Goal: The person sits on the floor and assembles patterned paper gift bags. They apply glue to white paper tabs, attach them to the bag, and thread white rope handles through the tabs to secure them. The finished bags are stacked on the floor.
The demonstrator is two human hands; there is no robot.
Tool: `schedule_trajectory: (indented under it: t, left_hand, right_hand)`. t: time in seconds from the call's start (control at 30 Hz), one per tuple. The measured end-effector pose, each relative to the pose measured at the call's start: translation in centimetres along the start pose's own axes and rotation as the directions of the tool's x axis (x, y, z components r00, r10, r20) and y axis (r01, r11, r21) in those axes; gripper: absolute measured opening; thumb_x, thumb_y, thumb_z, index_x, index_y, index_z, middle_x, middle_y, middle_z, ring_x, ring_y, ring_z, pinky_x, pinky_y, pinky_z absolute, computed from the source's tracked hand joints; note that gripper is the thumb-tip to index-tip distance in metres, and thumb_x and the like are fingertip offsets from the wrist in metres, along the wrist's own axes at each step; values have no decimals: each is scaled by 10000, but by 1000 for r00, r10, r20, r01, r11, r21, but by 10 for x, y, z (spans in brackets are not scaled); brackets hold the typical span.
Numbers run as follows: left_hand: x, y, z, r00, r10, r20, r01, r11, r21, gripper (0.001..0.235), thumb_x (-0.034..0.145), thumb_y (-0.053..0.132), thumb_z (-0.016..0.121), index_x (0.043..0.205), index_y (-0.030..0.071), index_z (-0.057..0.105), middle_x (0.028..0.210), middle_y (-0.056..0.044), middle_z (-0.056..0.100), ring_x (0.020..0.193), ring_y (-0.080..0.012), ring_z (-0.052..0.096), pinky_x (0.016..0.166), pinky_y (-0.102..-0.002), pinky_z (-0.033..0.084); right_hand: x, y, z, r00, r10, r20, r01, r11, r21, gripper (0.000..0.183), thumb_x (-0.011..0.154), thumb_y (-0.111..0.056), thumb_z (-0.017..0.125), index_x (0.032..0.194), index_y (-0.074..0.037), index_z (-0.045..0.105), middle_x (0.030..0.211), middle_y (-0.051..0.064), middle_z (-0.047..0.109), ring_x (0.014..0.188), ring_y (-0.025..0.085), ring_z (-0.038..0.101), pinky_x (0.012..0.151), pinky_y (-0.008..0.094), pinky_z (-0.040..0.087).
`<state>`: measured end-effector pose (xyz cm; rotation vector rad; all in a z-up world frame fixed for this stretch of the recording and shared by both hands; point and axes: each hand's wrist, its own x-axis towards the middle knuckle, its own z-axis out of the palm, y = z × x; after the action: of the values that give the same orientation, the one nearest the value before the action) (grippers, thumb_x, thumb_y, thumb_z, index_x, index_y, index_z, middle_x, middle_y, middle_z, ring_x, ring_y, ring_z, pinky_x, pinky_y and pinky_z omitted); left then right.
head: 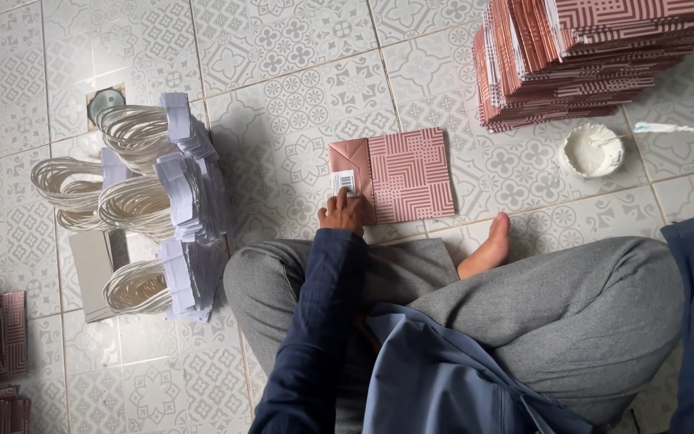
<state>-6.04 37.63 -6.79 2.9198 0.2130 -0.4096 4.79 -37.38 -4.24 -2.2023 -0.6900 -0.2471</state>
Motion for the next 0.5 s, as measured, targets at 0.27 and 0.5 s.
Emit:
schedule_trajectory:
  t: [0.27, 0.5]
  left_hand:
    - [6, -10, -27, 985, -89, 149, 132, 941, -311, 428, 926, 233, 435, 1287, 424, 562, 1548, 190, 372, 1378, -261, 375, 1067, -506, 375]
    - [-4, 2, 7, 988, 59, -145, -38, 989, 144, 771, 697, 95, 655, 1393, 373, 474, 1477, 52, 375, 1215, -281, 466, 1009, -569, 382]
  right_hand:
    - [51, -92, 58, 803, 365, -471, -353, 928, 118, 249, 1293, -267, 503, 1438, -67, 476, 1317, 220, 559, 1167, 385, 586, 1078, 576, 461]
    - [79, -146, 65, 493, 682, -541, -568, 723, 394, 119, 1000, -201, 775, 1102, -208, 714, 891, 2, 725, 797, 76, 735, 863, 230, 667]
